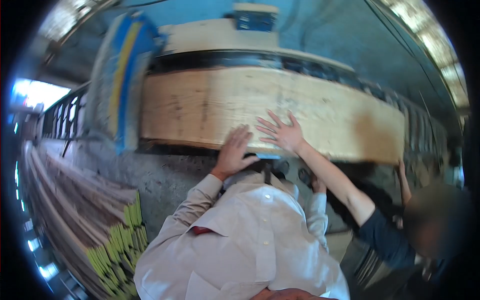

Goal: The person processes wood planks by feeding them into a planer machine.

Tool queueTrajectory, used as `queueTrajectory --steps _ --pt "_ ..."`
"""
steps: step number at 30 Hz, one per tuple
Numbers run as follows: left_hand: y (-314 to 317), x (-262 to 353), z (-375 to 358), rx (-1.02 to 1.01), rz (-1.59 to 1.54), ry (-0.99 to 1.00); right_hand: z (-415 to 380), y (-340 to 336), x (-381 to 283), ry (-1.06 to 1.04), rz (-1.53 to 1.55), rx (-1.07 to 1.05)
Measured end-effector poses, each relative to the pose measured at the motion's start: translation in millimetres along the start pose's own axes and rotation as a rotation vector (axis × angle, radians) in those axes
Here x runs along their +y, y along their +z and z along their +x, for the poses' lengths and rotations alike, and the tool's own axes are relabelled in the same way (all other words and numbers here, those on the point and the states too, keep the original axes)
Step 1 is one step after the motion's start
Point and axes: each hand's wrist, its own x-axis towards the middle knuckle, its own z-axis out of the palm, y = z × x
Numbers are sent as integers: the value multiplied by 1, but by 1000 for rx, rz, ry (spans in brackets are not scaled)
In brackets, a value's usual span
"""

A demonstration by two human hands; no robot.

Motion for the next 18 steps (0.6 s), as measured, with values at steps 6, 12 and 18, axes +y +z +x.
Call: queueTrajectory --steps 6,12,18 --pt "8 -4 -8 75 184 -43 34 -42 5 -264 25 214" --pt "13 0 -11 85 245 18 44 -29 12 -396 -25 258" --pt "22 -4 -14 125 326 43 43 -29 12 -360 -96 242"
